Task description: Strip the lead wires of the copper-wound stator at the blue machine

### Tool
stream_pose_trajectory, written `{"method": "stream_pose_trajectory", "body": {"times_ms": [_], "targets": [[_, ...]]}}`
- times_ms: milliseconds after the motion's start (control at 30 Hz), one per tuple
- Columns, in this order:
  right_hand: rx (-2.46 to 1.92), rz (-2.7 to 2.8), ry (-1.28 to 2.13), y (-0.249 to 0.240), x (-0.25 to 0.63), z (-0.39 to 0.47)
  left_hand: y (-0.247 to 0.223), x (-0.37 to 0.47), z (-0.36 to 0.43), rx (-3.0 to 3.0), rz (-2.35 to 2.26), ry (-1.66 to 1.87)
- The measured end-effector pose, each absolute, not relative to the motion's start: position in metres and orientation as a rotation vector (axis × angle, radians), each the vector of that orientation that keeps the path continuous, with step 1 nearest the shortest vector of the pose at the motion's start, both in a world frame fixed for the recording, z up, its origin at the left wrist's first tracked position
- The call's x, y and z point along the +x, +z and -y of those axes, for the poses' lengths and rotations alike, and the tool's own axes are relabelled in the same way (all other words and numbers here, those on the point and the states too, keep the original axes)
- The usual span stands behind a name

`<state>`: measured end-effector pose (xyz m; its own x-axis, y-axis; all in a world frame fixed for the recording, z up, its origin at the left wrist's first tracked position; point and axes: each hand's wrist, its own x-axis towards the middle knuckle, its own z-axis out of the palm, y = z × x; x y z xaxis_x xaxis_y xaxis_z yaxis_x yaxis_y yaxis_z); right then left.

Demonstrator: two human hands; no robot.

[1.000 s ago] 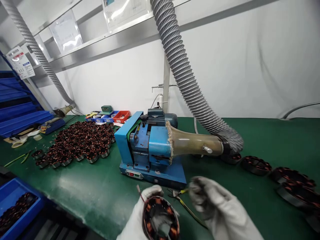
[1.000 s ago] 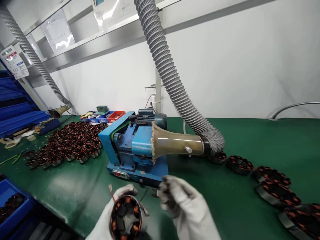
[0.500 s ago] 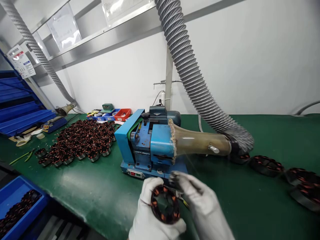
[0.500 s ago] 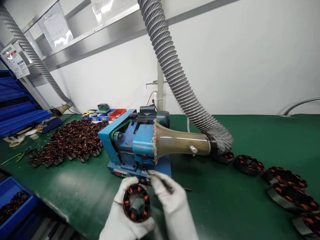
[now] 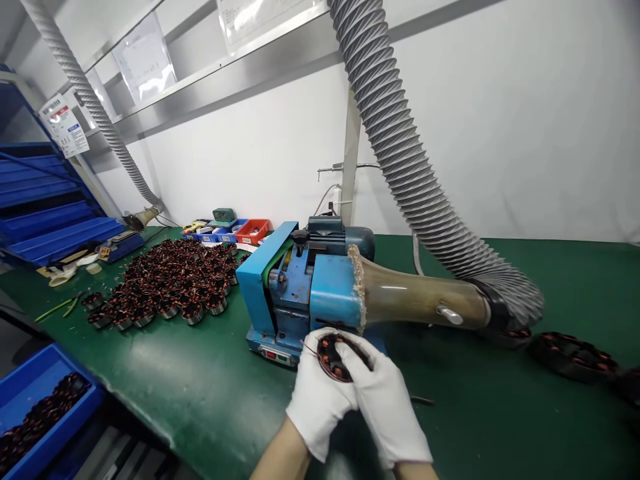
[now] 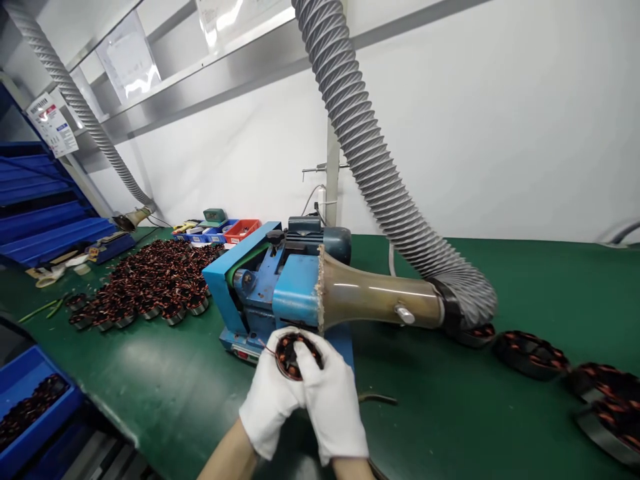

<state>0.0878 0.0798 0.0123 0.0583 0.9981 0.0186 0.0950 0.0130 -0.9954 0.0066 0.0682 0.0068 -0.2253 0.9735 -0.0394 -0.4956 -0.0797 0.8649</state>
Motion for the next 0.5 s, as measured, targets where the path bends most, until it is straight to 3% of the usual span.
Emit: {"method": "stream_pose_trajectory", "body": {"times_ms": [333, 500], "targets": [[-1.314, 1.24, 1.094, 0.018, 0.091, -0.078, 0.013, 0.01, -0.073, 0.625, -0.895, 1.551], [-1.307, 1.321, 1.085, 0.007, 0.096, -0.043, -0.002, -0.003, -0.036, 0.689, -0.934, 1.492]]}}
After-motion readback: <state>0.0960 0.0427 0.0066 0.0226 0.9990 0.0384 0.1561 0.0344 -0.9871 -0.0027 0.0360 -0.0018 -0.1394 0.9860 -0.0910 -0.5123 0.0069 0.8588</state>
